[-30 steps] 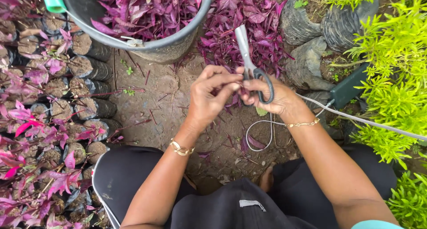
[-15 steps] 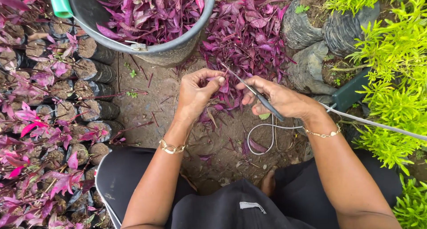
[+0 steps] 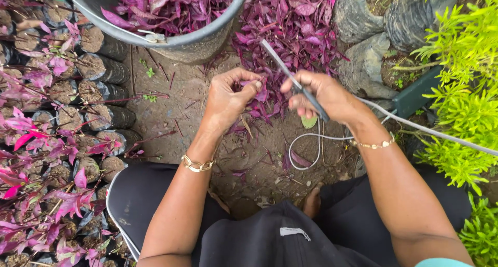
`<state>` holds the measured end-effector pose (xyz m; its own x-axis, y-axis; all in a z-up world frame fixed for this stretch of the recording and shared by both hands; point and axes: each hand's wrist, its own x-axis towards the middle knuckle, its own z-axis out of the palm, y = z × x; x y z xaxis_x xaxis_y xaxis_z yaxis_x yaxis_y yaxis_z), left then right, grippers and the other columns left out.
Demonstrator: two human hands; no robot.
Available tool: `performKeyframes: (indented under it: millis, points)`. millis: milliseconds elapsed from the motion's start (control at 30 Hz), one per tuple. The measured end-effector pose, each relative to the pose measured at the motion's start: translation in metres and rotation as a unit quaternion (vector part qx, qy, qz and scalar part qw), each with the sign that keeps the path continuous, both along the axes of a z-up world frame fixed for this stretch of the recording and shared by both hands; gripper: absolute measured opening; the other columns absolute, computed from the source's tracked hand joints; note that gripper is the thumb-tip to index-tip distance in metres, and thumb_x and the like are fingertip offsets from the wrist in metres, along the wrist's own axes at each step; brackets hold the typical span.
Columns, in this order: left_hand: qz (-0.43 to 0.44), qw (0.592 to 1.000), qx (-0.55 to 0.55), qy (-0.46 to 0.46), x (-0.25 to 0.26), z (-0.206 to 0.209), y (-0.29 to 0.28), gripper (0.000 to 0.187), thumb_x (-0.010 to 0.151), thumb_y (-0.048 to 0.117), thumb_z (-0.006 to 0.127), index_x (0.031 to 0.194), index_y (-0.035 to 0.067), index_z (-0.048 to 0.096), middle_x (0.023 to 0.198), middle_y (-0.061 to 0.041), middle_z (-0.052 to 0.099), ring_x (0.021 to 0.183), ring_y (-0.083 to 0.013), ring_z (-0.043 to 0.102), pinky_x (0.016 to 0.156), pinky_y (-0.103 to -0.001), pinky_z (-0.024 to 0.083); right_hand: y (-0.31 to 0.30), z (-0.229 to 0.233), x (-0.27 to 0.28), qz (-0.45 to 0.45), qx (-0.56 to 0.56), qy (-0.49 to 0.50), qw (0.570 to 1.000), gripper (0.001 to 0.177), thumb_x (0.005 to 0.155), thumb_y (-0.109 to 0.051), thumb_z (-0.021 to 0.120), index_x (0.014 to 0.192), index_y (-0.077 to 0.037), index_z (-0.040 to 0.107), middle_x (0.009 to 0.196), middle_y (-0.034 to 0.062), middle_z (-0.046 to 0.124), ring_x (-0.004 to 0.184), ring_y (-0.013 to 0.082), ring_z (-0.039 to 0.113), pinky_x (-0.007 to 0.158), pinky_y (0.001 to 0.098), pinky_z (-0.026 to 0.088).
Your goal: Trimming purple plant stems with scissors and placing the cuttings into a bucket
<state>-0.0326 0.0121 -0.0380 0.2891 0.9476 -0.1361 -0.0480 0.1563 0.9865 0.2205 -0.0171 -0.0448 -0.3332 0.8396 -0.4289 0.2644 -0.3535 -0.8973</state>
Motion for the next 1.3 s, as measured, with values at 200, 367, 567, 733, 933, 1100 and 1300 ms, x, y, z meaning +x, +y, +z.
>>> performKeyframes:
  millis: [200,367,567,733,933,1100,1300]
  points:
    - [0.028,0.973,-0.136,-0.184,-0.009,-0.019,0.019,0.011,0.096,0.014,0.058,0.097,0.003,0.061,0.073,-0.005,0.063,0.056,-0.0128,0.063,0.060,-0.024,0.058,0.015,-0.059,0.009,-0.106,0.107,-0.227,0.962,0.036,0.094,-0.008,0.077,0.122,-0.010,0.054,0.098,0.0188,0.065,0.082,0.0369,0.067,0.083,0.0461,0.053]
    - [0.059,0.971,-0.168,-0.158,-0.006,-0.001,0.009,0.034,0.096,0.041,0.066,0.085,0.010,0.059,0.068,0.000,0.060,0.054,-0.0102,0.063,0.058,-0.021,0.057,0.011,-0.166,0.007,-0.141,0.052,-0.292,0.945,0.054,0.078,-0.025,0.090,0.122,-0.023,0.059,0.102,0.0137,0.073,0.094,0.0333,0.072,0.085,0.0468,0.053]
    - [0.015,0.999,-0.005,-0.039,0.006,-0.039,0.009,0.024,0.086,0.017,0.082,0.080,0.008,0.061,0.064,-0.004,0.058,0.052,-0.0094,0.056,0.050,-0.019,0.045,0.029,-0.148,0.003,-0.190,0.010,-0.135,0.972,0.056,0.074,-0.019,0.089,0.123,-0.018,0.062,0.083,0.0120,0.072,0.071,0.0208,0.073,0.064,0.0275,0.061]
    - [-0.070,0.987,0.086,0.115,-0.003,0.007,-0.002,0.027,0.082,0.007,0.079,0.108,0.015,0.075,0.070,-0.003,0.068,0.053,-0.0077,0.056,0.049,-0.018,0.043,0.018,-0.053,-0.008,-0.216,-0.027,0.122,0.968,0.050,0.081,-0.002,0.079,0.124,-0.001,0.054,0.080,0.0165,0.071,0.067,0.0160,0.073,0.053,0.0162,0.058]
    - [-0.170,0.936,0.201,0.235,0.012,0.025,-0.017,0.036,0.087,0.007,0.078,0.122,0.013,0.073,0.112,-0.017,0.065,0.094,-0.0307,0.071,0.074,-0.038,0.060,0.006,-0.002,-0.014,-0.314,-0.110,0.284,0.899,0.042,0.078,0.004,0.078,0.116,-0.004,0.062,0.082,0.0133,0.066,0.069,0.0186,0.065,0.058,0.0236,0.054]
    - [-0.085,0.982,0.151,0.077,0.023,0.021,-0.016,0.015,0.087,0.004,0.078,0.100,0.011,0.080,0.099,-0.016,0.075,0.092,-0.0314,0.075,0.084,-0.038,0.060,0.005,-0.003,-0.014,-0.350,-0.150,0.374,0.846,0.036,0.083,0.004,0.075,0.117,-0.002,0.067,0.081,0.0118,0.066,0.072,0.0201,0.067,0.063,0.0229,0.055]
    - [0.001,1.000,0.017,0.018,0.020,-0.012,-0.010,0.009,0.084,0.012,0.083,0.093,0.010,0.081,0.071,-0.002,0.073,0.065,-0.0022,0.059,0.054,-0.016,0.051,-0.001,0.004,-0.013,-0.346,0.177,0.124,0.913,0.053,0.095,-0.009,0.076,0.137,-0.003,0.045,0.099,0.0134,0.067,0.083,0.0157,0.067,0.068,0.0191,0.053]
